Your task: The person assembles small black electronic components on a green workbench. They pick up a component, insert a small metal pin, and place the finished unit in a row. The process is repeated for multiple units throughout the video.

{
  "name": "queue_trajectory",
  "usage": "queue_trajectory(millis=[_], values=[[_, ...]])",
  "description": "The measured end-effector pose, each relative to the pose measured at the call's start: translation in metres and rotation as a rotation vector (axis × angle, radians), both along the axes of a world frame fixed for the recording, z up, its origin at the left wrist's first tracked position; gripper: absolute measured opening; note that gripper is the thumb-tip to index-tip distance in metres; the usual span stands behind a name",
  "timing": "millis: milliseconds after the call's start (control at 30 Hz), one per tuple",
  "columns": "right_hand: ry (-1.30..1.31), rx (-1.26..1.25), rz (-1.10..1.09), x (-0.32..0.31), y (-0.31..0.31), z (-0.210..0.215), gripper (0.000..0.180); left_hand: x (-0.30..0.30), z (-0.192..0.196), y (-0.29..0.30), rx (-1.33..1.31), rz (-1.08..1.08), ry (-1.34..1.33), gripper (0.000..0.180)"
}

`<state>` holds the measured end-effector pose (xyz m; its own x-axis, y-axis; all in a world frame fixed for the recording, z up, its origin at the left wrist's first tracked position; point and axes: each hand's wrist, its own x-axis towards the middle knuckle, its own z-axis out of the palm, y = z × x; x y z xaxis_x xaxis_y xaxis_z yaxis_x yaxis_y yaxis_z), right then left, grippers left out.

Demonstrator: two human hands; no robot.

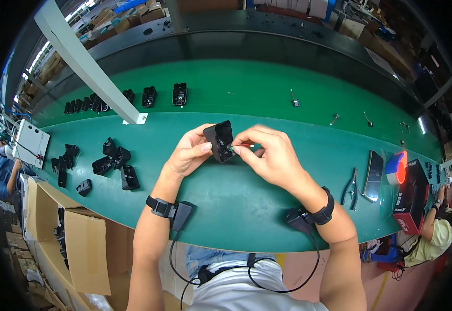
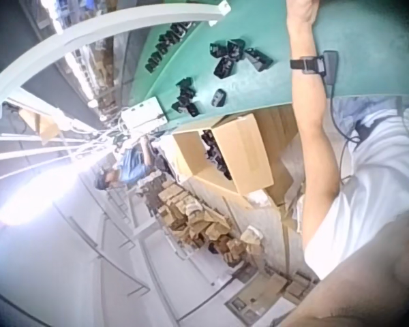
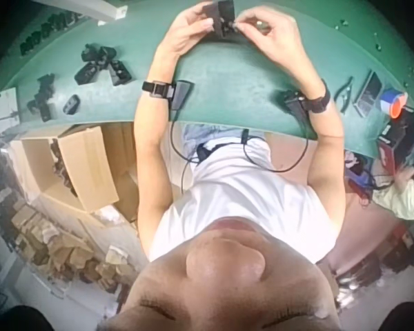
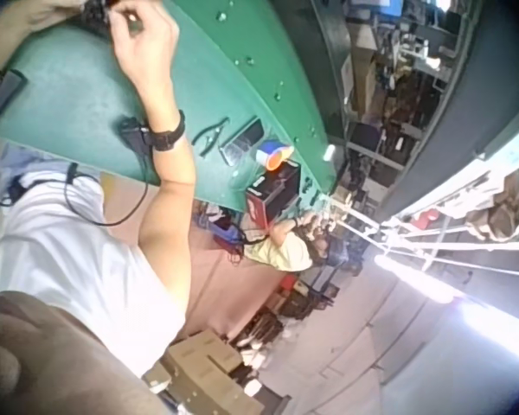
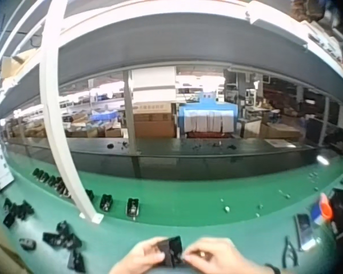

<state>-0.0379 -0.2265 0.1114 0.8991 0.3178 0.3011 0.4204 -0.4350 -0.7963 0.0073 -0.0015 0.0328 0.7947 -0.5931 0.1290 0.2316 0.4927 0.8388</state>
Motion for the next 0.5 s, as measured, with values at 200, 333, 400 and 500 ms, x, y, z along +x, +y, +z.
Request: queue_trajectory(millis=[200, 333, 400, 500], values=[[-0.294, 0.055, 0.002, -0.002, 0.002, -0.003, 0.018, -0.004, -0.001, -0.004, -0.124, -0.051, 0.036, 0.055], [-0.363, 0.079, -0.026, -0.006, 0.011, -0.017, 0.018, -0.006, -0.001, -0.008, -0.149, -0.061, 0.05, 0.055], [-0.291, 0.142, -0.07, -0.01, 0.015, -0.019, 0.018, -0.007, 0.0, -0.01, -0.16, -0.06, 0.057, 0.055], [-0.306, 0.155, -0.082, -0.01, 0.017, -0.023, 0.017, -0.007, -0.004, -0.009, -0.156, -0.062, 0.066, 0.055]])
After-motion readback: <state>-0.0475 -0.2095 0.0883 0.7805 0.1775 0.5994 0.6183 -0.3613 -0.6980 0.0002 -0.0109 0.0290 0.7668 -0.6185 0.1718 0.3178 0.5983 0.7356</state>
